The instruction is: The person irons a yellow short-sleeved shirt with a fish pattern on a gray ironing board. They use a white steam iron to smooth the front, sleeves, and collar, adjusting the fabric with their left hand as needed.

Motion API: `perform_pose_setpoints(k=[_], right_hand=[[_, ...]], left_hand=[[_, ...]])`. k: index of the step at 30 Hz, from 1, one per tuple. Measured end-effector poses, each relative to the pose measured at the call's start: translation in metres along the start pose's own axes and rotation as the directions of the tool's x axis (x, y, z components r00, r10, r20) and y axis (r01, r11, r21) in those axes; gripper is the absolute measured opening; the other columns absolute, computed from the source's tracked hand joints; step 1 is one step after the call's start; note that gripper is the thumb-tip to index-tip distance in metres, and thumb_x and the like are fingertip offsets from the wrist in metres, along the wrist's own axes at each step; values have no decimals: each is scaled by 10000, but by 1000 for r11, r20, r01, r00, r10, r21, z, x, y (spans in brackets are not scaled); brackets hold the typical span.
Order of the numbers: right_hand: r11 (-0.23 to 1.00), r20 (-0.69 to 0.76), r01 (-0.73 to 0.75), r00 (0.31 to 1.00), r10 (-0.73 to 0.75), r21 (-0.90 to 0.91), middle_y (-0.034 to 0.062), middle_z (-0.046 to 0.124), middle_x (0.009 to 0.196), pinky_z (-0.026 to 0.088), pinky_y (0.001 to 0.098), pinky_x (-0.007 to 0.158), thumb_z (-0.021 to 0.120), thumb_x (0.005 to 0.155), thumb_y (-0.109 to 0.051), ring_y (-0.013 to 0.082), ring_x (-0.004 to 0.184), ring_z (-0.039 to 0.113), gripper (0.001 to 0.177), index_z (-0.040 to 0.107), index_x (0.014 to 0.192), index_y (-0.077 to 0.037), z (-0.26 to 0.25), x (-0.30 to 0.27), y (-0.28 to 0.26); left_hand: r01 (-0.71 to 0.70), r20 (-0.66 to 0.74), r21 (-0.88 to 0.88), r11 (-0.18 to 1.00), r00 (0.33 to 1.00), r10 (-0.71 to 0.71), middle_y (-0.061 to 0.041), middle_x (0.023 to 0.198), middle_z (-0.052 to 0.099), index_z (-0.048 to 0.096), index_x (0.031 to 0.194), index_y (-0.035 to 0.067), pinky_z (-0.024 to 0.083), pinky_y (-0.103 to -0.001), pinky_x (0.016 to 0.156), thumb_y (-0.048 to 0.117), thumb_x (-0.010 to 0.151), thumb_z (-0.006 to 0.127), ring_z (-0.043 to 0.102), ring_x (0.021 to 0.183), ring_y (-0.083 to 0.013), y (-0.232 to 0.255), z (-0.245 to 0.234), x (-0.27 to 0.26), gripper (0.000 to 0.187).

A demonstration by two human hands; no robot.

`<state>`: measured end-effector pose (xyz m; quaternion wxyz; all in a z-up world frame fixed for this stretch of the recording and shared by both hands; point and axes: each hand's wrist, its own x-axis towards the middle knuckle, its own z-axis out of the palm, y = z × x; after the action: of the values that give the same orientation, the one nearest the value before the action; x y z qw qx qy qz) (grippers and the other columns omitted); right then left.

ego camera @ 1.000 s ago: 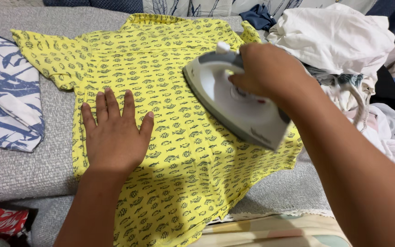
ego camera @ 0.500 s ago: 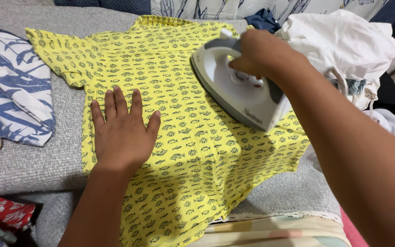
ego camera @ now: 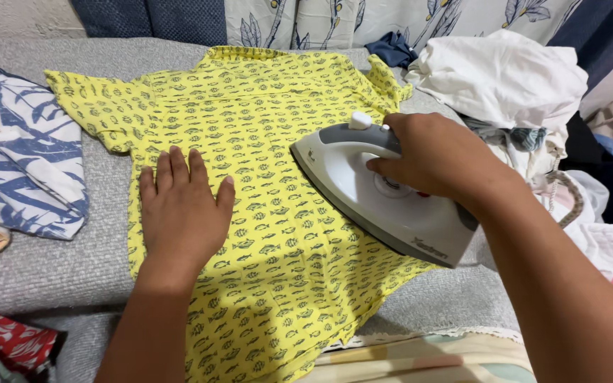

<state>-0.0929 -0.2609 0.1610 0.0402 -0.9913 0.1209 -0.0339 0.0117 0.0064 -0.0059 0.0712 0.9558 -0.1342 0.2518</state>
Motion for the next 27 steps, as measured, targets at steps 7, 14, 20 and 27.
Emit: perform_pose_setpoints(k=[7, 14, 20, 27], right_hand=[[994, 19, 91, 996, -92, 55, 130, 761, 797, 579, 410, 679, 828, 821, -409, 256, 639, 739, 404, 725, 1061, -100, -3, 14, 2], [972, 12, 234, 972, -235, 21, 135, 770, 885, 573, 437, 764, 782, 811, -309, 280, 783, 750, 332, 735, 1077, -115, 0, 62, -20], [939, -144, 329, 929, -341, -99, 187, 739, 997, 566, 497, 816, 791, 772, -286, 371, 909, 715, 405, 721, 1110, -74, 15, 116, -45], [947, -129, 305, 940, -316, -99, 201, 734, 1023, 567, 483, 844, 809, 763, -290, 377, 918, 716, 436, 718, 1122, -58, 21, 149, -66]], left_hand=[[3, -120, -69, 998, 993, -11, -248, 1486, 503, 525, 1414, -88, 252, -504, 1188, 325, 1015, 445, 413, 1409, -375, -7, -6, -9, 580], [-3, -128, -127, 992, 992, -14, -267, 1468, 507, 535, 1388, -114, 244, -487, 1204, 255, 1005, 468, 407, 1416, -377, -6, -13, -11, 536], [15, -121, -166, 986, 992, -36, -265, 1468, 499, 535, 1383, -104, 229, -479, 1195, 247, 988, 475, 397, 1412, -378, -5, -15, -10, 532], [9, -152, -203, 979, 988, -40, -258, 1408, 559, 605, 1315, -87, 283, -475, 1191, 171, 995, 491, 456, 1374, -377, -6, -18, -15, 427]])
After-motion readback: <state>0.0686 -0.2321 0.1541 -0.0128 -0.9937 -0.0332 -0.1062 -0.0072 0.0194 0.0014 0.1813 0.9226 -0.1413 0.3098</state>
